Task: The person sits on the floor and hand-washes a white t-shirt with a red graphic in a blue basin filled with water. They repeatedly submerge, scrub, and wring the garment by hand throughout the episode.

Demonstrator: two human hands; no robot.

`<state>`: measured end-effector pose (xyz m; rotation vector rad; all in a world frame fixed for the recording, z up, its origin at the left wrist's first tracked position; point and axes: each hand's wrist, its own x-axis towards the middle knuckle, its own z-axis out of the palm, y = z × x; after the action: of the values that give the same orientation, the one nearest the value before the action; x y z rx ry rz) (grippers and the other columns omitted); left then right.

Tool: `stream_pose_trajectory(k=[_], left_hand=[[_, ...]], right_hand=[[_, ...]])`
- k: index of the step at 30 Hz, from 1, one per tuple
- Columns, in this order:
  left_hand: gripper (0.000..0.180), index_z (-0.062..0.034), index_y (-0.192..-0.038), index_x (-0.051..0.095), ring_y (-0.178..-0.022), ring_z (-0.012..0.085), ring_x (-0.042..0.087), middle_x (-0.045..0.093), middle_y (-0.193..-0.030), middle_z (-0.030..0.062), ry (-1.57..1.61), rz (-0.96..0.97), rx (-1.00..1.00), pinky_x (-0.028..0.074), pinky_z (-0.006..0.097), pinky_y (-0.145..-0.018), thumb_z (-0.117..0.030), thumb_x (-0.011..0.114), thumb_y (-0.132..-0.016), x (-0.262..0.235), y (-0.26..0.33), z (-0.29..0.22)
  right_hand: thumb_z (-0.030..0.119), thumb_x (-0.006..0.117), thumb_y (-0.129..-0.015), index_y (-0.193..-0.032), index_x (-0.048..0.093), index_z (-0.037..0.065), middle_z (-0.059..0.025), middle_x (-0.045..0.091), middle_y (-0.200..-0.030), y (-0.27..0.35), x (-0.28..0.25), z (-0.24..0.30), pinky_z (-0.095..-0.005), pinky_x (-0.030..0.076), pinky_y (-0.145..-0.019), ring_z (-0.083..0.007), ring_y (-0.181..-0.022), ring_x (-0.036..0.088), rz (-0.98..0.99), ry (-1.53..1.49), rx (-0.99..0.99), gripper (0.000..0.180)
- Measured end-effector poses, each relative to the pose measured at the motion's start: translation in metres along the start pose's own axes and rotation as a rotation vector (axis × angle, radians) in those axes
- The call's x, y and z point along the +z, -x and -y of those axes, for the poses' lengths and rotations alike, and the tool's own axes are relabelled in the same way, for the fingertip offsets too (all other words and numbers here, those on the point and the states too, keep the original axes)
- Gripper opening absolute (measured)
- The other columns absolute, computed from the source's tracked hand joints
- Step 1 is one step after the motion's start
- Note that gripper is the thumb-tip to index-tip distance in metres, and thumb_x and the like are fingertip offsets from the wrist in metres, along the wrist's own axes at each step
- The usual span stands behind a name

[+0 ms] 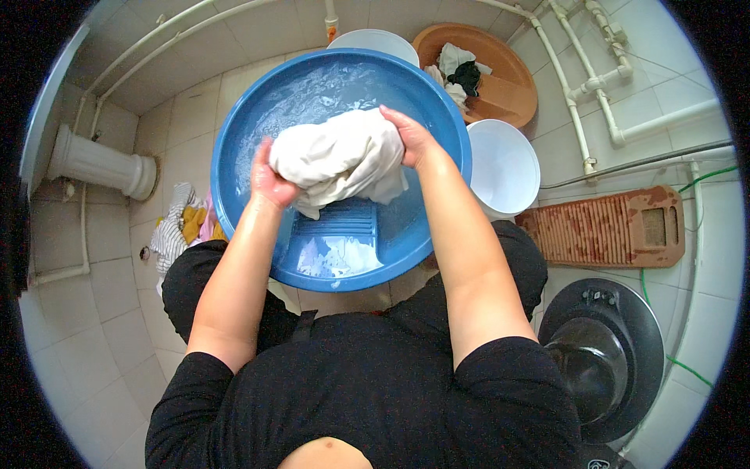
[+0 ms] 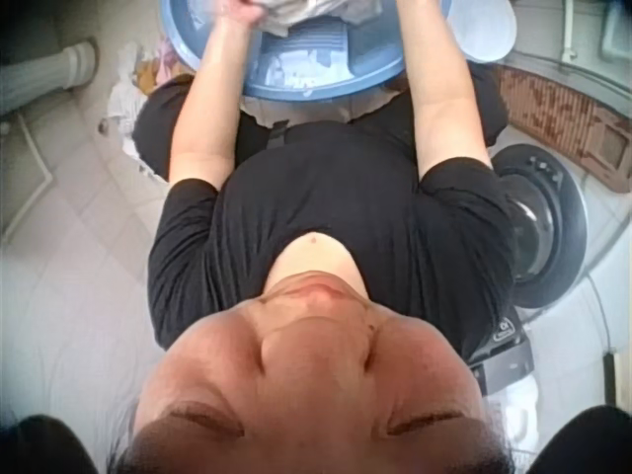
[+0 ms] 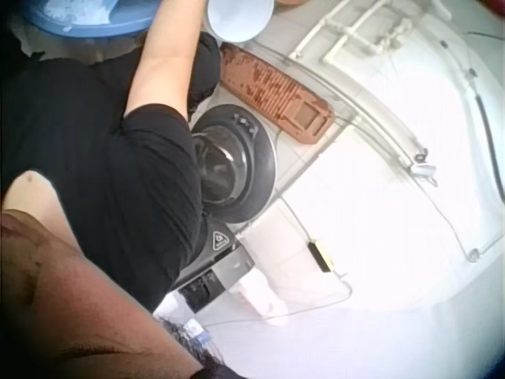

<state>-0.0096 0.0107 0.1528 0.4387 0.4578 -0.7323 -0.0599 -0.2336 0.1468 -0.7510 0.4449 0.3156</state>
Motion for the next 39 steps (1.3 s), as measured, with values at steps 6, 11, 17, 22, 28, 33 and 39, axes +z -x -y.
stream_pose_trajectory(k=[6,11,17,22,28,33,39], left_hand=[[0.033,0.0013,-0.116,0.046,-0.105,0.0288,0.053,0.054,-0.114,0.0161,-0.149,0.029,-0.073,0.038,0.045,-0.095,-0.015,0.043,-0.087,-0.029,-0.038,0.023],[0.036,-0.0025,-0.121,0.041,-0.107,0.0265,0.051,0.053,-0.113,0.0137,-0.352,0.063,0.132,0.04,0.043,-0.093,-0.01,0.046,-0.086,-0.014,-0.026,0.031],[0.042,-0.0038,-0.111,0.049,-0.105,0.0263,0.052,0.056,-0.109,0.0137,-0.099,0.412,-0.162,0.042,0.042,-0.09,-0.034,0.054,-0.082,-0.031,-0.032,0.012],[0.048,-0.0034,-0.097,0.056,-0.081,0.0264,0.06,0.06,-0.091,0.0136,-0.193,0.238,-0.095,0.05,0.039,-0.073,-0.048,0.048,-0.083,0.002,0.001,0.018],[0.03,-0.0066,-0.103,0.055,-0.084,0.0224,0.059,0.06,-0.094,0.0107,-0.334,-0.021,-0.057,0.049,0.035,-0.073,-0.029,0.038,-0.091,0.0,-0.007,0.047],[0.039,-0.0081,-0.101,0.055,-0.082,0.0212,0.058,0.06,-0.094,0.008,-0.026,0.425,0.202,0.048,0.036,-0.074,-0.042,0.043,-0.088,-0.042,-0.037,0.061],[0.056,-0.0054,-0.113,0.051,-0.099,0.0247,0.056,0.057,-0.11,0.0098,-0.362,-0.062,-0.092,0.043,0.035,-0.086,-0.053,0.038,-0.087,0.019,0.006,0.051]], right_hand=[[0.036,0.064,-0.07,-0.096,0.059,-0.009,-0.0189,0.06,-0.099,-0.061,-0.134,-0.072,-0.0365,0.046,-0.074,-0.0269,-0.089,0.059,-0.583,1.063,0.158,0.052],[0.03,0.065,-0.068,-0.091,0.062,-0.002,-0.0164,0.062,-0.092,-0.026,-0.04,-0.046,-0.0357,0.046,-0.075,-0.0218,-0.085,0.06,-0.666,1.123,-0.277,0.039],[0.019,0.066,-0.063,-0.087,0.061,0.003,-0.0112,0.054,-0.107,-0.002,0.08,-0.062,-0.0324,0.045,-0.082,-0.0253,-0.096,0.054,-0.024,1.133,-0.992,0.029],[0.022,0.071,-0.062,-0.07,0.054,0.005,-0.0132,0.057,-0.092,0.032,0.127,-0.096,-0.034,0.048,-0.067,-0.0305,-0.075,0.058,0.101,1.414,-1.259,0.026],[0.035,0.065,-0.064,-0.063,0.054,0.008,-0.0141,0.056,-0.069,-0.001,0.092,-0.072,-0.0384,0.045,-0.056,-0.0332,-0.063,0.056,-0.594,1.335,-0.974,0.029],[0.031,0.065,-0.063,-0.06,0.055,0.008,-0.0136,0.056,-0.065,0.018,0.119,-0.095,-0.0383,0.045,-0.054,-0.0322,-0.059,0.056,-0.211,1.316,-1.23,0.025],[0.034,0.067,-0.071,-0.072,0.06,0.006,-0.014,0.062,-0.076,-0.013,0.066,-0.067,-0.0371,0.047,-0.063,-0.0307,-0.07,0.06,-0.583,1.009,-0.835,0.028]])
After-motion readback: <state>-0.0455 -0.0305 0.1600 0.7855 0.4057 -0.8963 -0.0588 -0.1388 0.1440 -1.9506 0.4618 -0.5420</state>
